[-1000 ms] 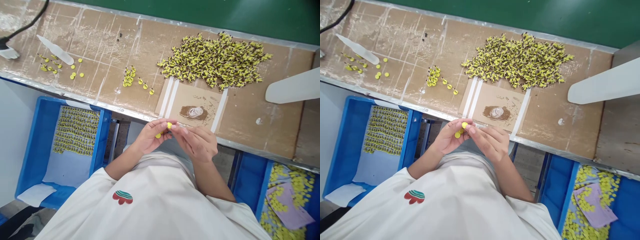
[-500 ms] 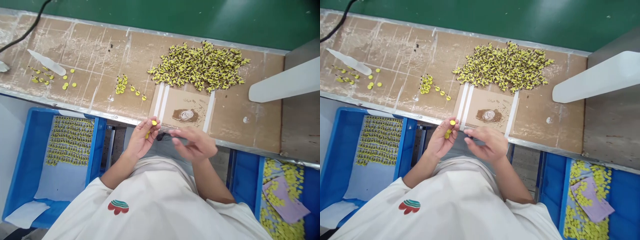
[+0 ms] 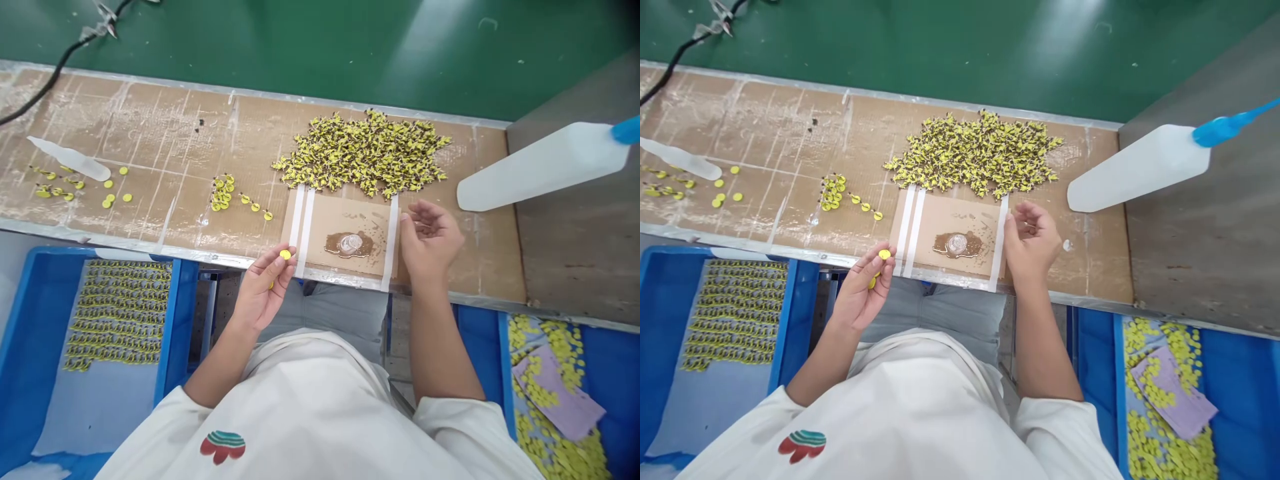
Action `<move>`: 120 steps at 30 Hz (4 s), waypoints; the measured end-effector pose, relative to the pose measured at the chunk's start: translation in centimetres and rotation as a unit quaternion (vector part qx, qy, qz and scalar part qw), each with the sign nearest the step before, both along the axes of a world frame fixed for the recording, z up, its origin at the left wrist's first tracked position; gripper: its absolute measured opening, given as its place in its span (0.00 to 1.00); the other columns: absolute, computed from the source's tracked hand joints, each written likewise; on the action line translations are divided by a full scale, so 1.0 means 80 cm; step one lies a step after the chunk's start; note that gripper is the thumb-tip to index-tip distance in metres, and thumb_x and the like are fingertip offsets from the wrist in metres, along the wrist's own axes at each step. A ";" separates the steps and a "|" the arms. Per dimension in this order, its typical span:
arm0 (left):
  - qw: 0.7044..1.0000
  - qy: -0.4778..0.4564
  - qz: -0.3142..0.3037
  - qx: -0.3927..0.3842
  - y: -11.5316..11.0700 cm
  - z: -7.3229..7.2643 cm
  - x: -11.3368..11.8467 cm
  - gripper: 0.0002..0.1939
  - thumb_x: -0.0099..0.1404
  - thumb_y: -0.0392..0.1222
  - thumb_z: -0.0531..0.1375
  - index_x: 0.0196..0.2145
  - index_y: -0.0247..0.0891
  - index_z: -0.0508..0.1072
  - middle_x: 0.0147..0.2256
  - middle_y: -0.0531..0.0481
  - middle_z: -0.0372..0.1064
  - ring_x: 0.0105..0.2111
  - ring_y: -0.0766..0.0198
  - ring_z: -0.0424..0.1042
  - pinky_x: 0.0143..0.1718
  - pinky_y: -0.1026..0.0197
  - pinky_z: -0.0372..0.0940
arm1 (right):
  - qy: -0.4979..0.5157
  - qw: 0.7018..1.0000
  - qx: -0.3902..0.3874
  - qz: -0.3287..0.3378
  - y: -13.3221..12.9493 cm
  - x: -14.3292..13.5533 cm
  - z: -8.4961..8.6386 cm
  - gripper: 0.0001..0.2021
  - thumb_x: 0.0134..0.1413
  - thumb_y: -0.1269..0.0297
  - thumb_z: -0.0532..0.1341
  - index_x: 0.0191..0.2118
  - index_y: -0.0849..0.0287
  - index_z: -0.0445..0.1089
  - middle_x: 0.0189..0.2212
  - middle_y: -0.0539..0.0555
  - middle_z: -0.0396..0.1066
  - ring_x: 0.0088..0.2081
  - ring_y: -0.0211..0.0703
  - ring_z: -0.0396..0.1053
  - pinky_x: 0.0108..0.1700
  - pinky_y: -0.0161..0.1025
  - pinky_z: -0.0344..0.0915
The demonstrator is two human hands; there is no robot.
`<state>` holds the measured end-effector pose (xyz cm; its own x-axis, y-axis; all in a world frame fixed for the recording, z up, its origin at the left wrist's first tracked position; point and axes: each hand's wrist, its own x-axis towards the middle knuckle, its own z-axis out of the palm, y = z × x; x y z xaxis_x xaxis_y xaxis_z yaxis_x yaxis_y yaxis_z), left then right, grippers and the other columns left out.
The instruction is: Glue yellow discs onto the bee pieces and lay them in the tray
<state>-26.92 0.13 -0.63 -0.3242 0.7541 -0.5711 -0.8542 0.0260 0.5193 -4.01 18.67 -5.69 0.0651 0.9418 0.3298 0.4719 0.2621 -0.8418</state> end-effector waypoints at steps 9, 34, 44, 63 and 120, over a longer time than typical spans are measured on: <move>1.000 -0.004 0.006 -0.002 0.011 -0.002 -0.003 0.11 0.59 0.31 0.68 0.41 0.34 0.81 0.39 0.46 0.80 0.34 0.72 0.80 0.38 0.76 0.74 | -0.232 0.968 0.056 0.081 0.054 -0.022 0.005 0.16 0.51 0.57 0.69 0.45 0.57 0.76 0.35 0.55 0.77 0.35 0.47 0.73 0.45 0.47 0.71; 0.995 -0.093 -0.025 0.028 0.047 0.025 0.008 0.12 0.72 0.34 0.56 0.49 0.39 0.76 0.39 0.50 0.75 0.33 0.78 0.76 0.36 0.79 0.71 | -0.151 0.984 0.031 0.086 0.055 -0.015 -0.011 0.08 0.56 0.59 0.66 0.40 0.56 0.75 0.32 0.52 0.75 0.31 0.43 0.71 0.41 0.44 0.71; 1.000 0.015 -0.017 0.002 0.066 -0.001 -0.006 0.04 0.62 0.34 0.67 0.36 0.40 0.79 0.40 0.51 0.76 0.33 0.78 0.75 0.36 0.79 0.71 | 0.296 0.937 -0.177 0.056 0.024 -0.007 0.008 0.17 0.40 0.53 0.77 0.37 0.53 0.78 0.27 0.48 0.77 0.27 0.38 0.76 0.23 0.32 0.69; 0.993 0.039 -0.111 -0.008 0.092 -0.021 -0.012 0.19 0.42 0.36 0.78 0.33 0.42 0.81 0.33 0.52 0.76 0.28 0.75 0.76 0.28 0.79 0.71 | 0.314 0.935 -0.165 0.017 0.004 -0.007 0.018 0.10 0.44 0.61 0.76 0.35 0.52 0.80 0.27 0.47 0.80 0.28 0.39 0.78 0.27 0.33 0.76; 0.974 0.011 -0.123 0.188 0.082 -0.045 -0.003 0.13 0.58 0.47 0.71 0.39 0.40 0.81 0.34 0.51 0.78 0.16 0.81 0.49 0.16 0.76 0.50 | 0.073 0.983 0.157 0.054 -0.087 -0.056 -0.005 0.06 0.53 0.65 0.71 0.39 0.53 0.79 0.28 0.49 0.77 0.28 0.40 0.73 0.32 0.42 0.72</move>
